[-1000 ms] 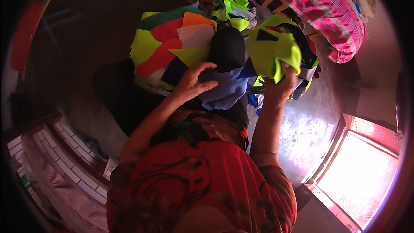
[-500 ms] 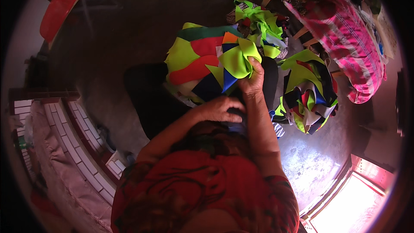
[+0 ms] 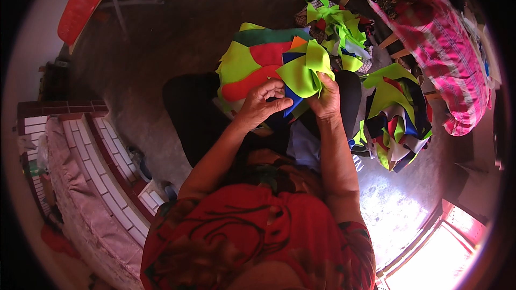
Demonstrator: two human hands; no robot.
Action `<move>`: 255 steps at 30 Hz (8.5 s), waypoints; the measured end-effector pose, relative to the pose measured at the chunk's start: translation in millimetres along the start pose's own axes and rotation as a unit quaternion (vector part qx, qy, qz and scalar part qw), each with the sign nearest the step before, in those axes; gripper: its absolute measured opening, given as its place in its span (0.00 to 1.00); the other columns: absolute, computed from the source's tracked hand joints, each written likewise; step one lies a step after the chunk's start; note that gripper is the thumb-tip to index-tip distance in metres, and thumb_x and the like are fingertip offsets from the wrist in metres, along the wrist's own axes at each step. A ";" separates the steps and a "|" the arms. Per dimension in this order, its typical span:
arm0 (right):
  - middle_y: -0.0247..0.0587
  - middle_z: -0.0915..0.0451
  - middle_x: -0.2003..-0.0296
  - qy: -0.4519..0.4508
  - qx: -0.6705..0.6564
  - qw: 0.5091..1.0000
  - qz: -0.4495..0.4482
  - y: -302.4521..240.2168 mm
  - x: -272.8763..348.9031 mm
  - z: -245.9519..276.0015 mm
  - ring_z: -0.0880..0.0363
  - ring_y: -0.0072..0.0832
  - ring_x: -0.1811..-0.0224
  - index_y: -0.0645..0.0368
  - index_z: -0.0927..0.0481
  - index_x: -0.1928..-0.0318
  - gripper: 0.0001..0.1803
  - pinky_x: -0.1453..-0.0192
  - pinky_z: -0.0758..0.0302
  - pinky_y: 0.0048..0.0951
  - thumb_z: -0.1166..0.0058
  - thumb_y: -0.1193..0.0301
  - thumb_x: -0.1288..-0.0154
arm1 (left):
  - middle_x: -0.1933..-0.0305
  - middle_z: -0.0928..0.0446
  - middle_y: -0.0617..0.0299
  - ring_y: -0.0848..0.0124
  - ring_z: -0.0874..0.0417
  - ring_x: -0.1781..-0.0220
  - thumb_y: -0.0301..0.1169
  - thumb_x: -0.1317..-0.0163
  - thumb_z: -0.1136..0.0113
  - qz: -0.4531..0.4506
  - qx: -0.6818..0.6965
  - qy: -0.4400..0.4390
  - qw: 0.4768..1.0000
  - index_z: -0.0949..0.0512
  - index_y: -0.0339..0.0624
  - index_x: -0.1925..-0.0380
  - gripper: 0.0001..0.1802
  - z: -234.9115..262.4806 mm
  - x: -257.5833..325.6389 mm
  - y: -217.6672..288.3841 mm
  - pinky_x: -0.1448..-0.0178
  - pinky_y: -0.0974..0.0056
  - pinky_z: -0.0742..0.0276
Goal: The person sits on the floor and sorts through a pile of colorful fabric pieces, picking them up, folding them, and stacking them into a neat pile on their lap.
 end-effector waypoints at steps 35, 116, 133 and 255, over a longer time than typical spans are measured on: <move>0.37 0.23 0.53 -0.022 0.380 0.917 0.121 5.1 10.8 -45.1 0.26 0.26 0.47 0.57 0.26 0.44 0.23 0.39 0.32 0.28 0.55 0.86 0.39 | 0.54 0.30 0.64 0.79 0.28 0.58 0.18 0.44 0.38 -0.138 -0.052 0.132 0.980 0.30 0.38 0.72 0.09 36.6 15.0 42.5 0.51 0.72 0.32; 0.38 0.20 0.53 0.087 0.035 0.995 0.047 -4.5 -5.0 19.2 0.21 0.32 0.51 0.58 0.25 0.48 0.19 0.42 0.27 0.37 0.46 0.62 0.34 | 0.56 0.21 0.59 0.63 0.23 0.48 0.30 0.42 0.49 -0.144 0.300 0.298 0.895 0.23 0.39 0.59 0.12 175.3 75.7 48.3 0.37 0.54 0.34; 0.39 0.21 0.52 0.107 -0.002 0.992 0.061 -17.5 -7.1 32.3 0.22 0.34 0.50 0.60 0.26 0.47 0.21 0.41 0.27 0.38 0.44 0.61 0.36 | 0.44 0.26 0.54 0.64 0.25 0.43 0.29 0.42 0.41 -0.057 -0.364 -0.012 0.929 0.24 0.41 0.63 0.08 49.6 38.7 16.5 0.44 0.62 0.29; 0.41 0.22 0.54 0.068 0.065 0.981 -0.169 69.1 -22.3 10.8 0.22 0.33 0.51 0.62 0.28 0.46 0.27 0.46 0.24 0.38 0.38 0.59 0.40 | 0.55 0.24 0.64 0.76 0.24 0.52 0.32 0.43 0.34 0.167 -0.113 -0.169 0.965 0.27 0.39 0.48 0.23 80.5 -80.9 -34.4 0.44 0.67 0.29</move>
Point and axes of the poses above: each hand's wrist, its own x-axis away from the middle knuckle, its own z-axis out of the back of the hand, y = z × x, the point moved 8 cm from there along -x, towards the middle knuckle
